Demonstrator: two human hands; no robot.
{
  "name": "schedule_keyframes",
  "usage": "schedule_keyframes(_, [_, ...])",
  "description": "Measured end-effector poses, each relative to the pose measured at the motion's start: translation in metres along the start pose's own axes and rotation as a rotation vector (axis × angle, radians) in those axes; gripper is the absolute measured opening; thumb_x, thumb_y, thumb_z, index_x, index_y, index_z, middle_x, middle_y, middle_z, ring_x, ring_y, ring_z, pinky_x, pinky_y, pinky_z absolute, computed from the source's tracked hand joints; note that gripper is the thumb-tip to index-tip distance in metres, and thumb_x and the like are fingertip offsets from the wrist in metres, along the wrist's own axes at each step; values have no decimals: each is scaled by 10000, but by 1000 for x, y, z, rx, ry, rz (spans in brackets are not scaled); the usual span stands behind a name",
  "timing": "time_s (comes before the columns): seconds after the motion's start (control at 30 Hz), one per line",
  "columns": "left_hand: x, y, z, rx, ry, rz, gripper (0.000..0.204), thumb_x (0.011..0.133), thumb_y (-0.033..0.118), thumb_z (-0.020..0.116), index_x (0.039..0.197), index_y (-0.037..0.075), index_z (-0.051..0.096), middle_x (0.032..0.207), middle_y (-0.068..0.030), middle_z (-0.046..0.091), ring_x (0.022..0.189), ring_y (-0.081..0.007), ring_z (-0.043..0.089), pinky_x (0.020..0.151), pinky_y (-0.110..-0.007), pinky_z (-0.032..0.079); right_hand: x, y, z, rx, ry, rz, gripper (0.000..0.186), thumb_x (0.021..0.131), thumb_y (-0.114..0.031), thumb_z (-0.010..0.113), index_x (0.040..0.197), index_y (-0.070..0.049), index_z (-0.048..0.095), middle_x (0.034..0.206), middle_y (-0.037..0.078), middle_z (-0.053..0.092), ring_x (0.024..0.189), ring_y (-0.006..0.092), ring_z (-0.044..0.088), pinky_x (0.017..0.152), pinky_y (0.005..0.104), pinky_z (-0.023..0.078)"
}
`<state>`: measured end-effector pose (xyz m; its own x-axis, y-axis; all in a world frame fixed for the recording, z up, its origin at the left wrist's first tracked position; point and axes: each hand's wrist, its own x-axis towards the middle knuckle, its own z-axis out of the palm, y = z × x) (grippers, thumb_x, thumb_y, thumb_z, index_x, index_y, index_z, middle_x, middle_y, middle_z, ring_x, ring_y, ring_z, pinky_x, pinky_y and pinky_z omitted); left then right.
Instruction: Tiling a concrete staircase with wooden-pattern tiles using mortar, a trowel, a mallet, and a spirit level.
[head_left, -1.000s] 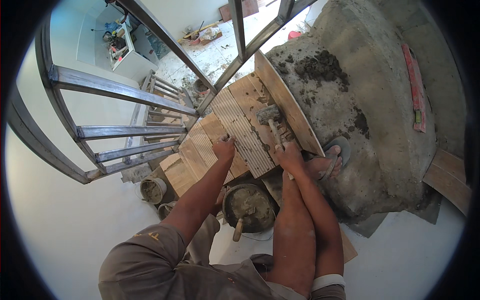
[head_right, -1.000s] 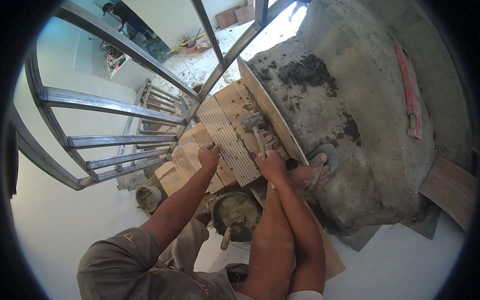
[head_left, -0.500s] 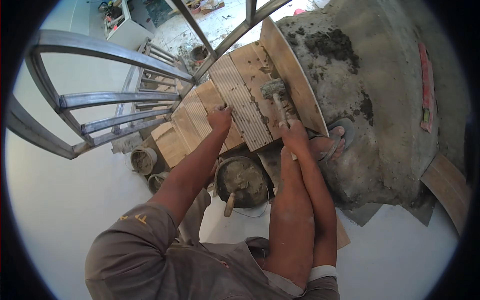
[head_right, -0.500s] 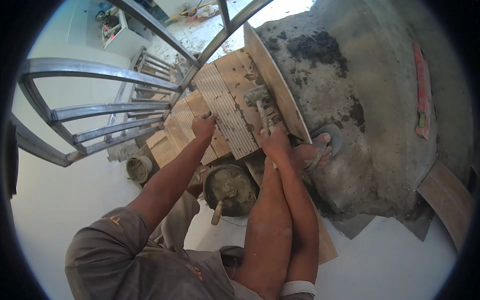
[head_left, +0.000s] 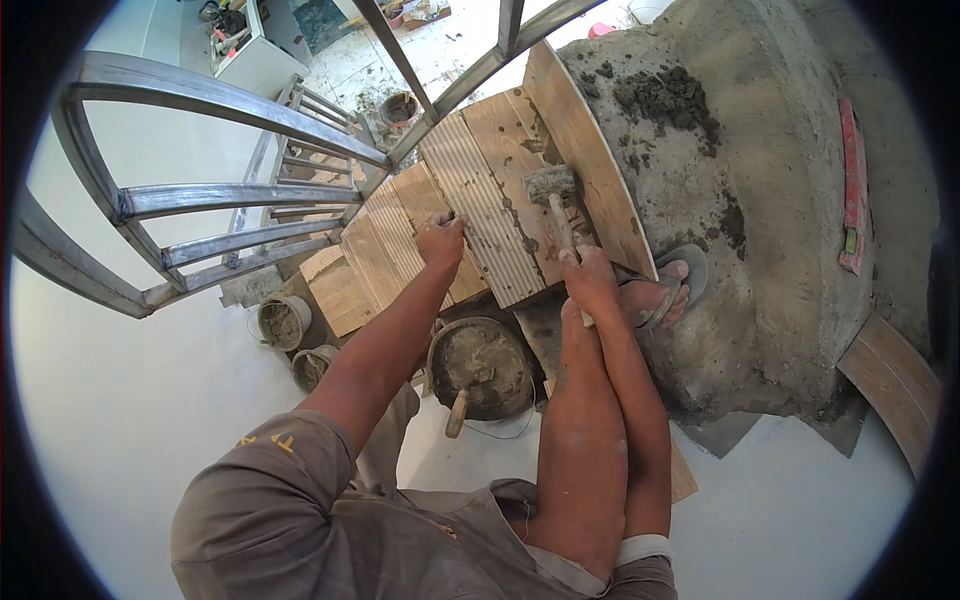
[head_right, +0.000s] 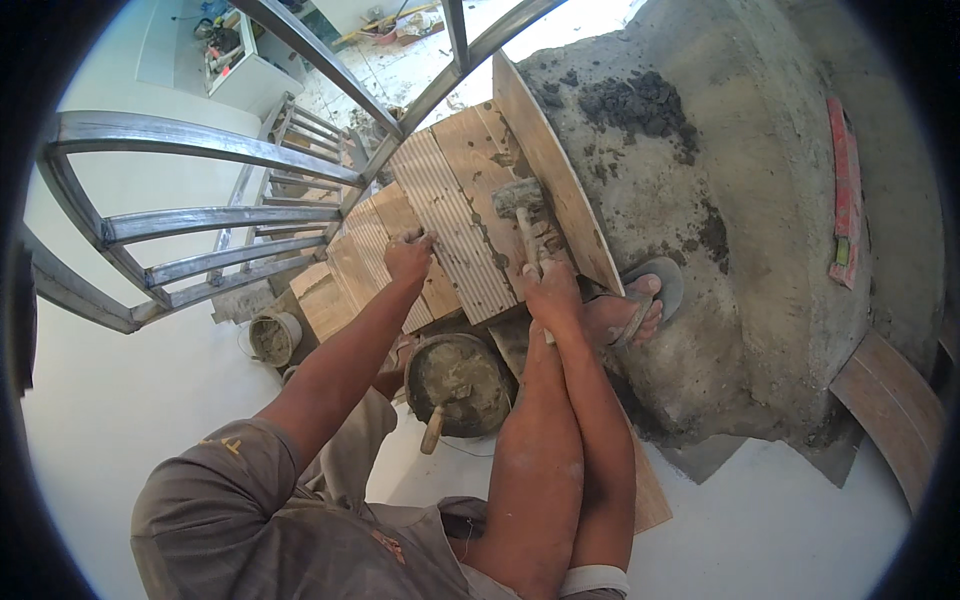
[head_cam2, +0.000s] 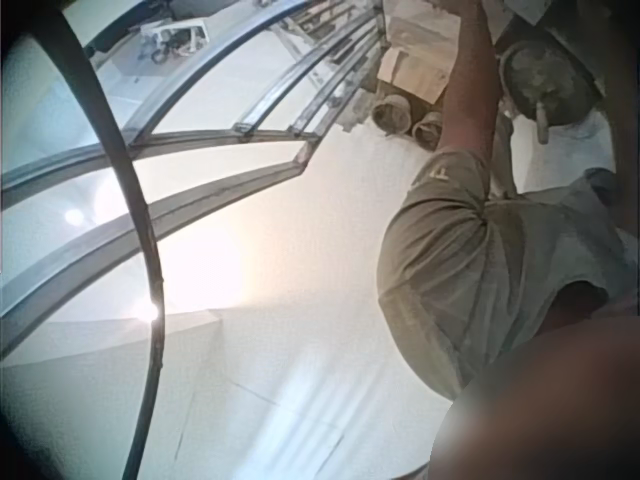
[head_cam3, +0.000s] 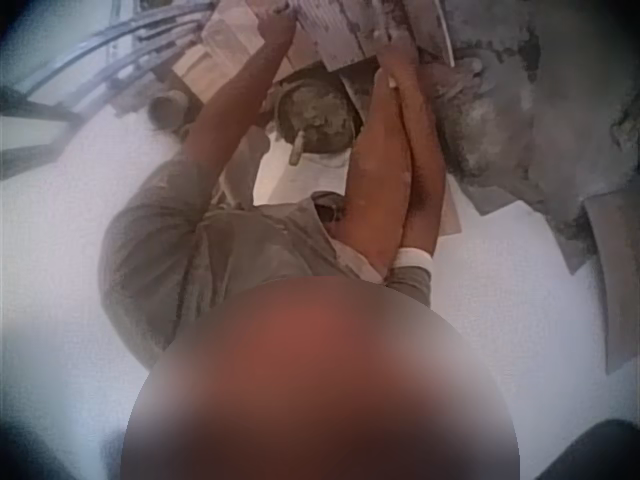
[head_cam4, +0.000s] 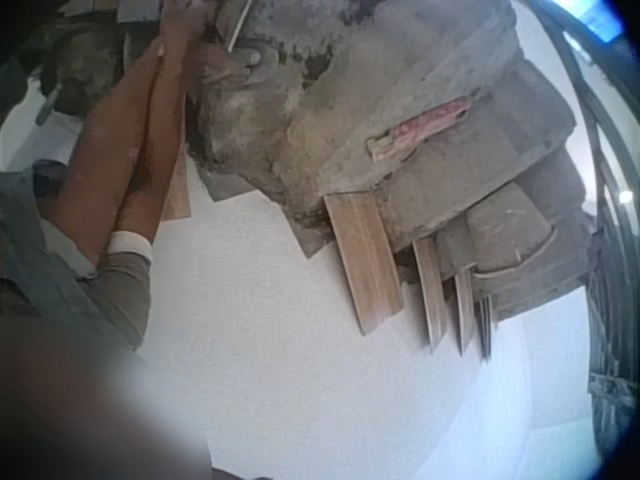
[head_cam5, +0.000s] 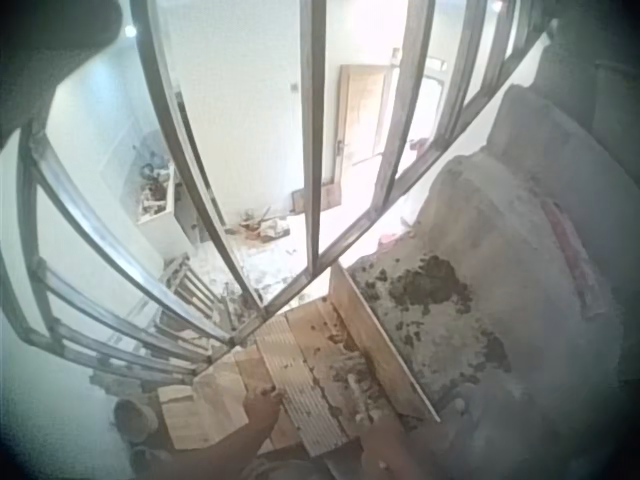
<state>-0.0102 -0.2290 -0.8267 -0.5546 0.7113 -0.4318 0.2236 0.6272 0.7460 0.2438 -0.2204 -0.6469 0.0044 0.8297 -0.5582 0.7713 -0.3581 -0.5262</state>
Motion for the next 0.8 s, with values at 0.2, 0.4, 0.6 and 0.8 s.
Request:
schedule_keyframes(0.2, [-8, 13, -2, 18, 5, 23, 351, 797, 228, 781, 998, -47, 697, 760, -67, 696, 599, -101, 612, 529, -248, 467, 1, 16, 11, 25, 134, -163, 377, 893, -278, 552, 1040, 57, 643, 962, 303, 638, 936, 470, 607, 832, 513, 479])
schedule_keyframes(0.4, [-13, 18, -4, 31, -42, -99, 399, 767, 300, 775, 1011, -9, 709, 889, -131, 737, 814, -228, 709, 747, -333, 529, -25, 4, 1, -157, -57, -204, 387, 883, -282, 571, 1093, 37, 630, 923, 294, 648, 906, 471, 616, 804, 514, 500])
schedule_keyframes(0.6, [-8, 5, 2, 6, -8, -87, 409, 762, 297, 784, 1024, -10, 712, 881, -136, 737, 813, -235, 712, 749, -337, 530, -39, -11, -8, -347, -233, -188, 346, 860, -241, 584, 1100, 1, 641, 904, 251, 673, 872, 431, 652, 788, 519, 517])
schedule_keyframes(0.8, [4, -15, 4, -29, 14, 9, 364, 798, 174, 789, 1053, -59, 671, 735, -69, 675, 542, -112, 588, 465, -249, 441, -56, -29, -27, -422, -254, -175, 326, 867, -227, 590, 1109, -15, 642, 874, 228, 680, 841, 416, 664, 760, 514, 523])
